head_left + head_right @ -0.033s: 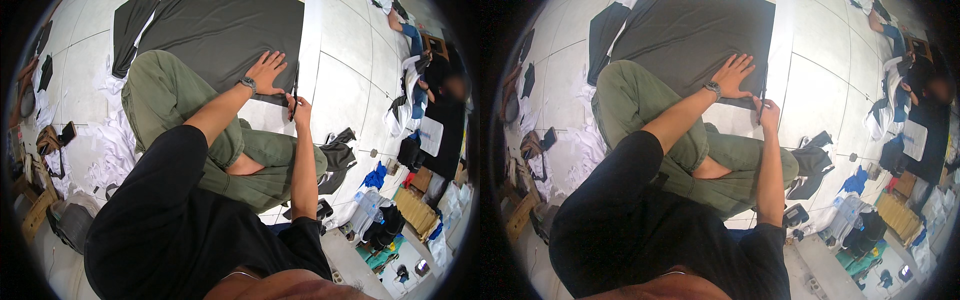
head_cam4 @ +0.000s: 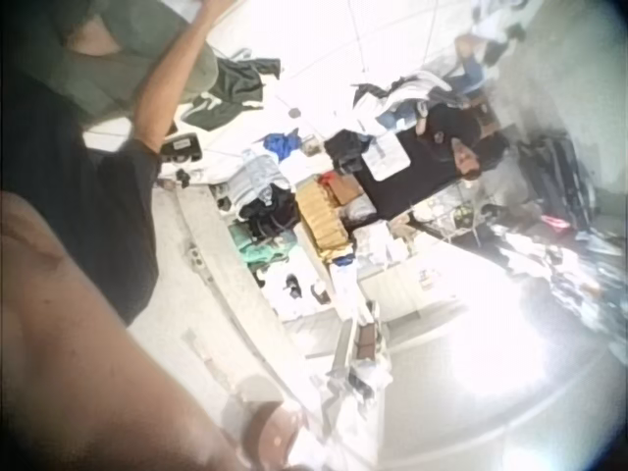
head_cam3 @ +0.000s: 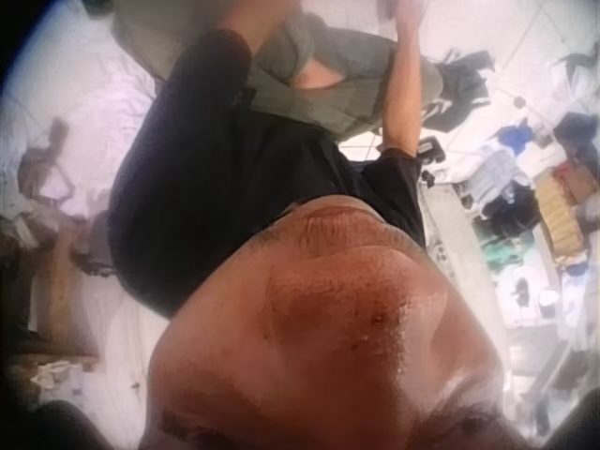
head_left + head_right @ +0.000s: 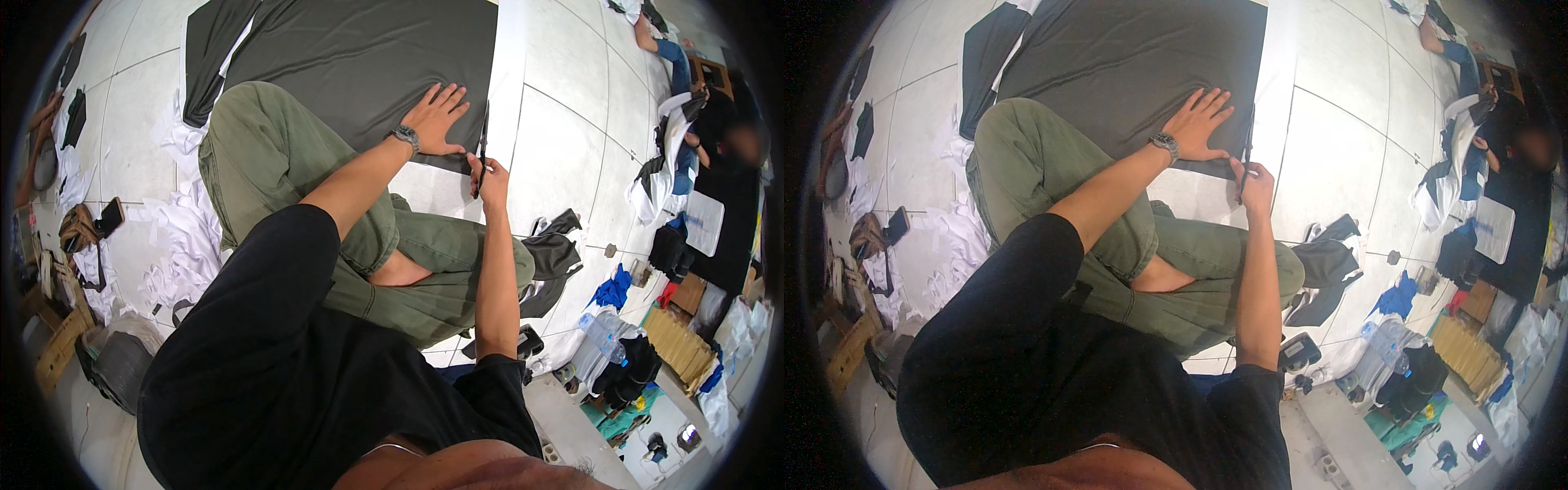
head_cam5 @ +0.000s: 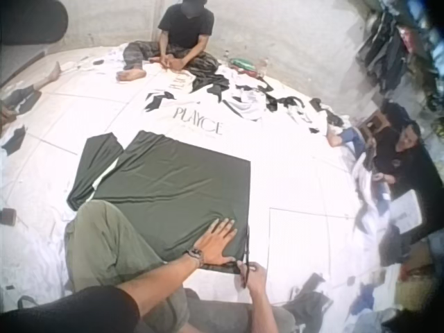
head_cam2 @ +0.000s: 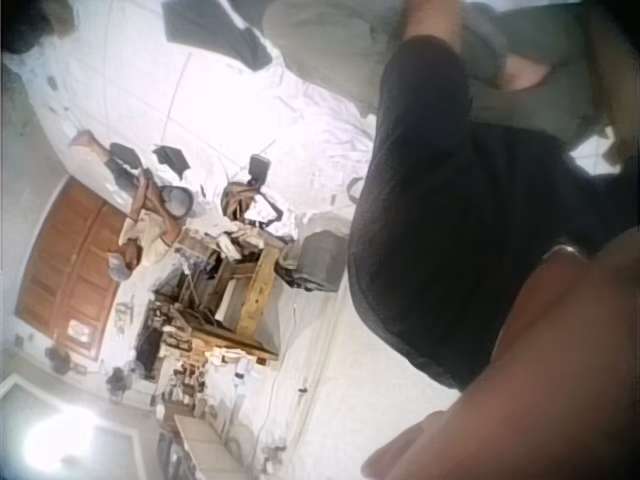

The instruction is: The person sits on the floor and uses scissors to cut a white paper pattern and then a dark gray fabric piece. They unfold and lay the fabric flat, align the pattern, and cut along the edges to shape the fabric.

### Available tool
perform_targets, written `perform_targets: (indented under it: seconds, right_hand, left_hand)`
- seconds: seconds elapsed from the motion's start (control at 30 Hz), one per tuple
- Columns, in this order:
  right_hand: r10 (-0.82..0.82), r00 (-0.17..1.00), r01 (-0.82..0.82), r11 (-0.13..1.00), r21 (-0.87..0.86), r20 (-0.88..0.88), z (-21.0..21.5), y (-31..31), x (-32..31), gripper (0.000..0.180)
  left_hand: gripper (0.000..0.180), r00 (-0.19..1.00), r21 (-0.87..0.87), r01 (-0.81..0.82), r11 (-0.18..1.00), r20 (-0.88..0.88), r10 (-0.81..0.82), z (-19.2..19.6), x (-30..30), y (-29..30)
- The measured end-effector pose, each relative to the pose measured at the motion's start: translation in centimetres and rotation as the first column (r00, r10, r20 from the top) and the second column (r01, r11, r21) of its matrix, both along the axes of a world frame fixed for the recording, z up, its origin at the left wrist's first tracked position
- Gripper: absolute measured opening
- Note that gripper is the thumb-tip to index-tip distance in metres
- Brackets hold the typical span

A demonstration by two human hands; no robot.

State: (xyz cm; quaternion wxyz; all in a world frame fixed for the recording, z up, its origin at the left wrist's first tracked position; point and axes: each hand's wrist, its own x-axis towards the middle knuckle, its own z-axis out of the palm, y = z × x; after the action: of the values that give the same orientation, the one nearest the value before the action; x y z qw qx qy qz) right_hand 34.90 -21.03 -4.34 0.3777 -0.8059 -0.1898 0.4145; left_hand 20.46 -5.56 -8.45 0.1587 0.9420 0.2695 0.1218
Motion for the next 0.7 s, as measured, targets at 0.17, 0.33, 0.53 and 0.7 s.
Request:
perform_targets:
  seconds: [0.17, 0.33, 0.53, 0.7]
  right_hand:
    - [0.026, 0.999, -0.026, 0.999, 0.021, -0.032, 0.0, -0.2, 0.2, 0.041]
    - [-0.03, 0.996, 0.032, 0.999, 0.025, -0.09, 0.2, 0.8, 0.7, 0.04]
    - [0.01, 0.999, -0.01, 1.0, 0.015, -0.053, -0.1, 1.9, 1.1, 0.036]
    - [0.043, 0.998, -0.042, 0.999, 0.025, -0.054, 0.0, 1.7, 1.2, 0.037]
  left_hand:
    - [0.097, 1.0, -0.004, 0.003, 1.0, 0.004, -0.003, -0.1, 0.0, 0.1]
    - [0.095, 1.0, -0.008, 0.005, 1.0, 0.01, -0.005, 0.0, 0.0, 0.1]
    - [0.094, 1.0, -0.018, 0.001, 1.0, 0.028, 0.0, 0.3, -0.1, 0.1]
    - [0.094, 1.0, -0.035, 0.0, 0.999, 0.009, 0.0, 0.3, -0.1, 0.1]
